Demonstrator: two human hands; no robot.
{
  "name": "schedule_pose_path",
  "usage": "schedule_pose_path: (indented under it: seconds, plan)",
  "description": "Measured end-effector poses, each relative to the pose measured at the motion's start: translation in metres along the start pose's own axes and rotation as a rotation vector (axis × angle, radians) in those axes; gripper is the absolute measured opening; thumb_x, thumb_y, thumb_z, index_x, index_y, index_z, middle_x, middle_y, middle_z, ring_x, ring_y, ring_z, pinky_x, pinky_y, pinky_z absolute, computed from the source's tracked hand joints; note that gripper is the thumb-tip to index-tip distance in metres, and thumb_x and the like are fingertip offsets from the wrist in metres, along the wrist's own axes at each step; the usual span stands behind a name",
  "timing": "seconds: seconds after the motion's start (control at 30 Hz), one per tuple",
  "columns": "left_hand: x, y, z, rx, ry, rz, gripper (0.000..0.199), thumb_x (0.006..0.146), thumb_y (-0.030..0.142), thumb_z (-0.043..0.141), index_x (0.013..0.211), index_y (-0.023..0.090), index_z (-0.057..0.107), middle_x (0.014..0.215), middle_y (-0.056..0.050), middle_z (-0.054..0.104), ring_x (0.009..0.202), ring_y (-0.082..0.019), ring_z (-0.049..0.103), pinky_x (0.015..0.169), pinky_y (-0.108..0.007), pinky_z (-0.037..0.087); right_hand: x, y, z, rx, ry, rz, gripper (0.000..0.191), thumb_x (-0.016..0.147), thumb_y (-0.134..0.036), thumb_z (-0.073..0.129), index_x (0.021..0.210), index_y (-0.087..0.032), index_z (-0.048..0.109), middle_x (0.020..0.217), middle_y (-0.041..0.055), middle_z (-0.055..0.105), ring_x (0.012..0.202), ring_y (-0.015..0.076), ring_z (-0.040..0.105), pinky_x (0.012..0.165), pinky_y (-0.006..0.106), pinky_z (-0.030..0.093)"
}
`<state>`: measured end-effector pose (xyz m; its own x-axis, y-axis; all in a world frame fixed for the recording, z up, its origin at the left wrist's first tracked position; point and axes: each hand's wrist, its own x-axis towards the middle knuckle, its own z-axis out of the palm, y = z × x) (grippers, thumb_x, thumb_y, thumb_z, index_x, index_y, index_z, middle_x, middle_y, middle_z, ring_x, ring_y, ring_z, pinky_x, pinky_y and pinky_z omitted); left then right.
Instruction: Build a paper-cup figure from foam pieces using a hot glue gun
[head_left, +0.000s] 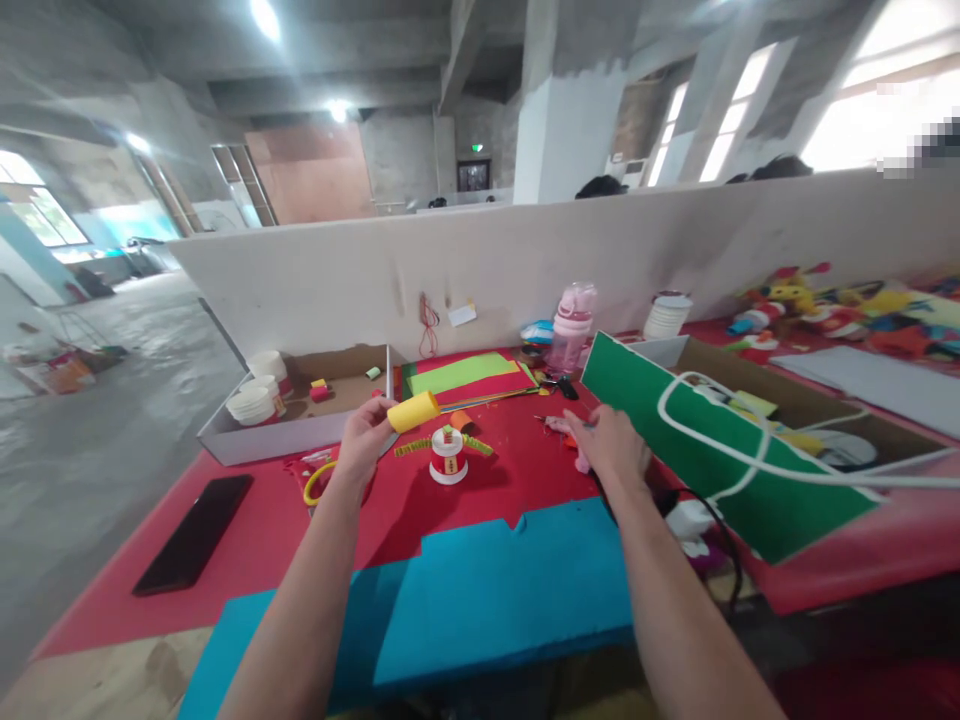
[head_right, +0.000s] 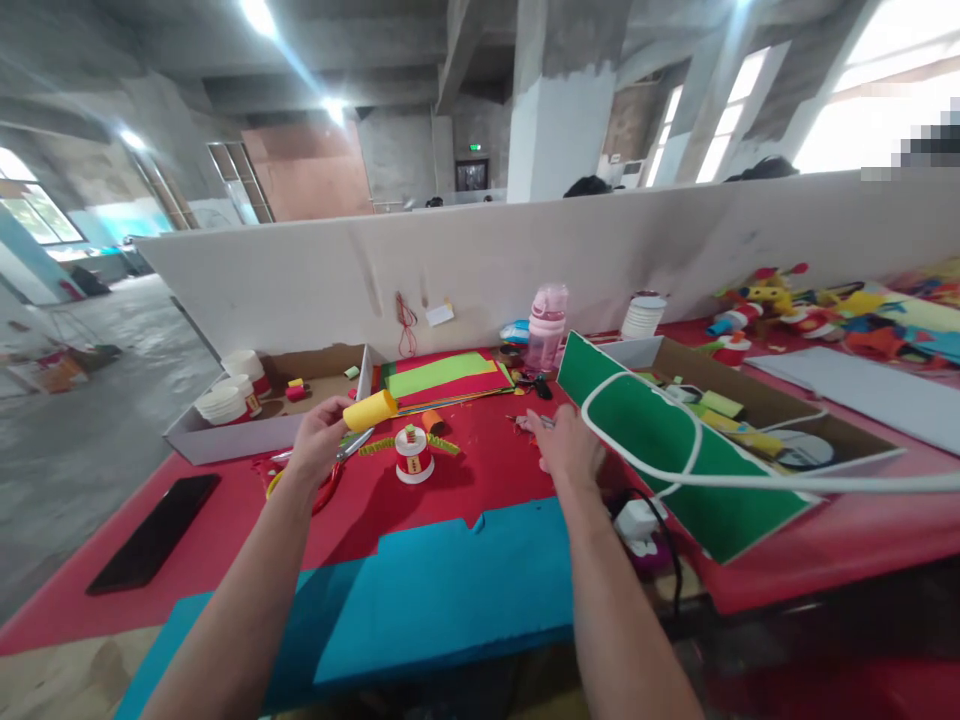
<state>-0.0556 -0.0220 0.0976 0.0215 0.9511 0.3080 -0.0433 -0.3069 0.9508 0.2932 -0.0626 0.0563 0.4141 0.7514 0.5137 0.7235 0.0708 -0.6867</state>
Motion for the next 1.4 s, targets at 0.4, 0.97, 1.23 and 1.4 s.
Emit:
schedule_pose_path:
  seconds: [0.4, 0.97, 1.23, 1.4]
  plan:
    - [0.025, 0.0, 0.038, 0.297, -0.147, 0.074, 0.009, 0.065, 0.016, 0.061, 0.073, 0.016, 0.066, 0.057, 0.003, 0.056, 0.052, -0.01, 0.05, 0.05, -0.02, 0.036, -0.021, -0.081, 0.095, 0.875, -0.41, -0.03, 0.038, 0.084, -0.04, 0.052, 0.111, -0.019, 0.067, 0.101, 0.0075, 0.072, 0.075, 0.0154, 0.067, 0.069, 0.027, 0.055]
    - [0.022, -0.028, 0.044, 0.132, -0.022, 0.113, 0.017, 0.064, -0.001, 0.058, 0.073, 0.012, 0.065, 0.057, 0.004, 0.055, 0.052, -0.006, 0.047, 0.049, -0.019, 0.034, -0.027, -0.079, 0.115, 0.931, -0.347, 0.082, 0.023, 0.075, -0.041, 0.066, 0.083, -0.02, 0.064, 0.06, -0.004, 0.058, 0.054, 0.01, 0.052, 0.053, 0.022, 0.042]
    - [0.024, -0.036, 0.044, 0.082, -0.009, 0.15, 0.014, 0.065, 0.001, 0.064, 0.07, 0.013, 0.06, 0.06, 0.005, 0.052, 0.054, -0.006, 0.051, 0.053, -0.017, 0.036, -0.027, -0.08, 0.121, 0.922, -0.328, 0.065, 0.035, 0.076, -0.051, 0.067, 0.08, -0.017, 0.064, 0.057, -0.0045, 0.054, 0.053, 0.0078, 0.048, 0.049, 0.02, 0.036]
    - [0.021, -0.033, 0.042, 0.131, -0.045, 0.149, 0.013, 0.065, 0.001, 0.064, 0.072, 0.012, 0.06, 0.061, 0.004, 0.052, 0.054, -0.006, 0.05, 0.051, -0.016, 0.036, -0.026, -0.079, 0.122, 0.918, -0.327, 0.045, 0.036, 0.076, -0.052, 0.067, 0.08, -0.016, 0.064, 0.055, -0.0052, 0.053, 0.051, 0.007, 0.046, 0.049, 0.019, 0.036]
